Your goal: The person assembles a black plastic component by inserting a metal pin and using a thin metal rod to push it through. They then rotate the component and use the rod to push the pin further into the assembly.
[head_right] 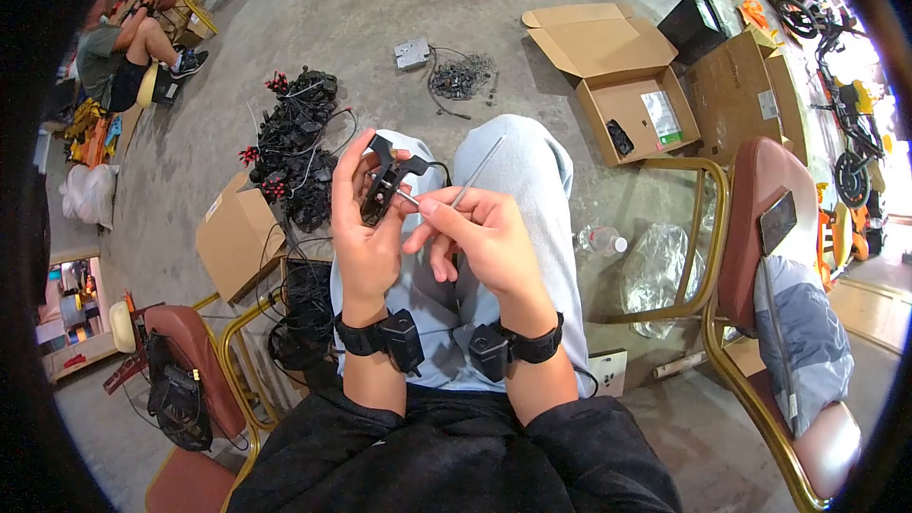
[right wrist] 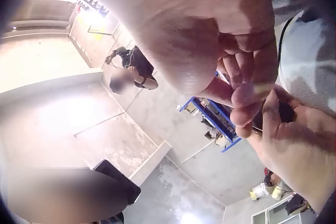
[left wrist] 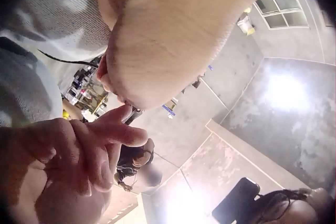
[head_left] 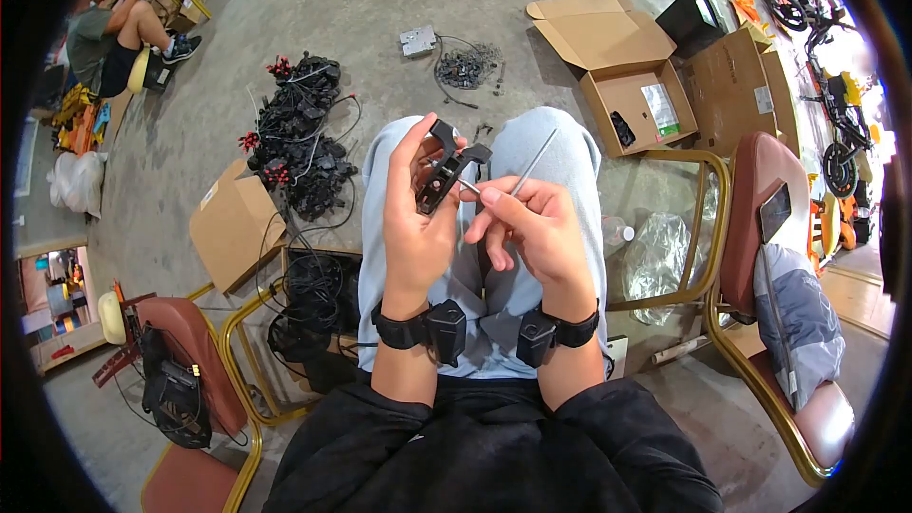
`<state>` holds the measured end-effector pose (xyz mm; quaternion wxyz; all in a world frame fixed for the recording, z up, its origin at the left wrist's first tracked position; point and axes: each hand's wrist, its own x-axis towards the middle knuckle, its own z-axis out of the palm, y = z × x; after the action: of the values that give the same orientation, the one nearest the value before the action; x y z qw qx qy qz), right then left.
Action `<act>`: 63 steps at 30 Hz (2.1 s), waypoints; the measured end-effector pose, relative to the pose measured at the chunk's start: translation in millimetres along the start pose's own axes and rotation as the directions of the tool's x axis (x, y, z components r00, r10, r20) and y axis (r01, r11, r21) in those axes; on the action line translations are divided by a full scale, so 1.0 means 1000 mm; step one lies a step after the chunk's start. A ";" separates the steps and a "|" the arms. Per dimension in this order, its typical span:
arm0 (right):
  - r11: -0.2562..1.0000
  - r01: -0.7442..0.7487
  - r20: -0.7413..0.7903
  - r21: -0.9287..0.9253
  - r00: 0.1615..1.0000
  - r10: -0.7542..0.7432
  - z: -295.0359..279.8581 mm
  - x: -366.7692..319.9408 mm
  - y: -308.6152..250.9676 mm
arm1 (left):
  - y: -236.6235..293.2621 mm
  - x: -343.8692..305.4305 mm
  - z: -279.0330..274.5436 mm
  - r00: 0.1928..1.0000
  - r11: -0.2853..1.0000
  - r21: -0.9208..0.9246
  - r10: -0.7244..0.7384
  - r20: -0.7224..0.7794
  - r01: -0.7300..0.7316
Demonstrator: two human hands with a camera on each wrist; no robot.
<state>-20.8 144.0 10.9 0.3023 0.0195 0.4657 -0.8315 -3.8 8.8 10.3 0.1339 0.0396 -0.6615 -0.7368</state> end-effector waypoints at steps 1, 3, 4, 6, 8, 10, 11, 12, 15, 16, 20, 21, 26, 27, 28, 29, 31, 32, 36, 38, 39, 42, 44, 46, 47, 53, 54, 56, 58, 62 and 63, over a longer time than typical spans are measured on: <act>0.999 -0.017 0.016 0.034 1.000 0.016 -0.001 0.000 0.000 | 0.000 0.000 0.000 1.000 1.000 0.008 -0.001 0.001 0.001; 0.999 -0.012 0.008 0.029 1.000 0.012 -0.001 0.000 0.001 | 0.001 0.000 0.002 1.000 1.000 0.004 -0.003 -0.003 0.003; 1.000 -0.009 0.000 0.025 1.000 0.009 -0.001 0.000 0.001 | 0.001 -0.001 0.002 1.000 1.000 0.001 -0.005 -0.006 0.005; 0.999 -0.015 0.006 0.033 1.000 0.015 0.000 0.000 0.000 | 0.001 0.000 0.002 1.000 1.000 0.009 0.000 0.000 0.000; 0.999 -0.021 0.012 0.042 1.000 0.021 0.000 0.000 -0.001 | 0.001 0.000 0.001 1.000 1.000 0.020 0.005 0.007 -0.005; 1.000 -0.001 -0.009 0.005 1.000 0.001 0.002 -0.001 -0.001 | 0.001 0.000 0.001 1.000 1.000 0.012 0.006 0.011 -0.007; 1.000 -0.001 -0.009 0.005 1.000 0.001 0.004 0.000 0.001 | 0.000 0.000 0.000 1.000 1.000 0.013 0.006 0.011 -0.007; 0.989 0.087 -0.074 -0.115 0.993 -0.096 0.007 0.001 0.004 | -0.003 0.001 -0.002 0.999 0.998 0.045 0.036 0.016 -0.036; 0.923 0.232 -0.119 -0.306 0.953 -0.279 0.009 0.004 0.011 | -0.003 0.002 -0.004 0.999 0.997 0.060 0.049 0.017 -0.050; 0.881 0.295 -0.108 -0.371 0.928 -0.356 0.009 0.004 0.012 | -0.003 0.002 -0.004 0.999 0.999 0.041 0.033 0.013 -0.033; 0.955 0.188 -0.123 -0.229 0.968 -0.220 0.006 0.002 0.009 | -0.001 0.002 -0.004 0.997 0.992 0.100 0.079 -0.009 -0.078; 0.968 0.163 -0.103 -0.189 0.977 -0.185 0.005 0.002 0.007 | -0.001 0.002 -0.004 0.999 0.996 0.073 0.051 -0.009 -0.051; 0.992 0.070 -0.051 -0.104 0.996 -0.076 0.004 0.001 0.002 | -0.002 0.001 -0.004 1.000 1.000 0.000 0.006 -0.006 -0.006; 0.996 0.057 -0.034 -0.075 0.998 -0.059 0.003 0.000 0.002 | -0.002 0.001 -0.004 1.000 1.000 0.007 0.016 -0.005 -0.016; 0.998 0.043 -0.015 -0.046 0.999 -0.044 0.002 0.000 0.001 | -0.002 0.001 -0.004 1.000 1.000 0.013 0.026 -0.004 -0.026; 0.998 0.043 -0.015 -0.046 0.999 -0.044 0.002 0.000 0.000 | -0.003 0.001 -0.004 1.000 1.000 0.014 0.026 -0.004 -0.026; 0.999 0.027 -0.004 -0.040 1.000 -0.028 0.002 -0.001 -0.001 | -0.003 0.001 -0.003 1.000 0.999 0.033 0.031 0.004 -0.031; 0.999 0.029 -0.003 -0.040 1.000 -0.029 0.002 -0.001 0.000 | -0.002 0.000 -0.002 0.999 0.999 0.033 0.033 0.004 -0.033; 1.000 0.001 0.010 -0.026 1.000 -0.001 0.000 -0.001 -0.001 | 0.001 -0.001 0.000 1.000 1.000 0.002 -0.004 0.005 0.004; 1.000 -0.020 0.018 0.003 1.000 0.020 0.000 -0.001 -0.001 | 0.001 0.000 0.001 1.000 1.000 -0.005 -0.015 0.008 0.015; 0.999 0.002 -0.007 -0.034 1.000 -0.002 0.001 -0.002 -0.001 | 0.001 0.000 0.001 1.000 1.000 0.010 0.000 0.004 0.000; 0.972 0.129 -0.079 -0.197 0.986 -0.147 0.005 0.003 0.009 | -0.001 0.001 -0.001 0.999 0.996 0.075 0.044 0.005 -0.044; 0.920 0.222 -0.111 -0.324 0.956 -0.270 0.005 0.005 0.012 | -0.001 0.000 -0.002 0.998 0.990 0.125 0.069 0.009 -0.070; 0.912 0.261 -0.074 -0.318 0.952 -0.298 0.003 0.005 0.012 | 0.001 0.000 -0.003 1.000 1.000 0.022 -0.001 0.008 0.001; 0.912 0.261 -0.073 -0.317 0.952 -0.298 0.002 0.004 0.010 | -0.001 0.000 -0.004 1.000 1.000 0.022 -0.001 0.008 0.001; 0.976 0.135 -0.067 -0.174 0.987 -0.148 0.000 0.000 0.003 | -0.002 0.001 -0.002 0.995 0.990 0.102 0.096 -0.014 -0.094; 0.981 0.117 -0.041 -0.155 0.991 -0.125 0.001 0.000 0.004 | -0.001 0.000 -0.001 0.998 0.996 0.063 0.062 -0.009 -0.061; 0.986 0.099 -0.015 -0.136 0.995 -0.102 0.001 0.000 0.004 | 0.000 0.000 0.000 1.000 0.999 0.024 0.028 -0.003 -0.028; 0.994 0.055 -0.003 -0.093 0.998 -0.056 0.001 -0.001 0.002 | 0.001 0.000 0.000 1.000 1.000 -0.003 0.018 -0.004 -0.018; 1.000 0.009 0.016 -0.005 1.000 -0.009 -0.004 0.000 0.000 | -0.007 0.000 -0.002 0.998 0.996 0.065 0.061 0.018 -0.062; 1.000 0.004 0.021 0.003 1.000 -0.004 -0.004 0.000 -0.001 | -0.006 0.000 -0.001 0.999 0.997 0.051 0.053 0.014 -0.053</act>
<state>-22.2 147.1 9.3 0.3054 0.0103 0.4612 -0.8330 -4.3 8.0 4.4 0.1483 0.0209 -0.6819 -0.7160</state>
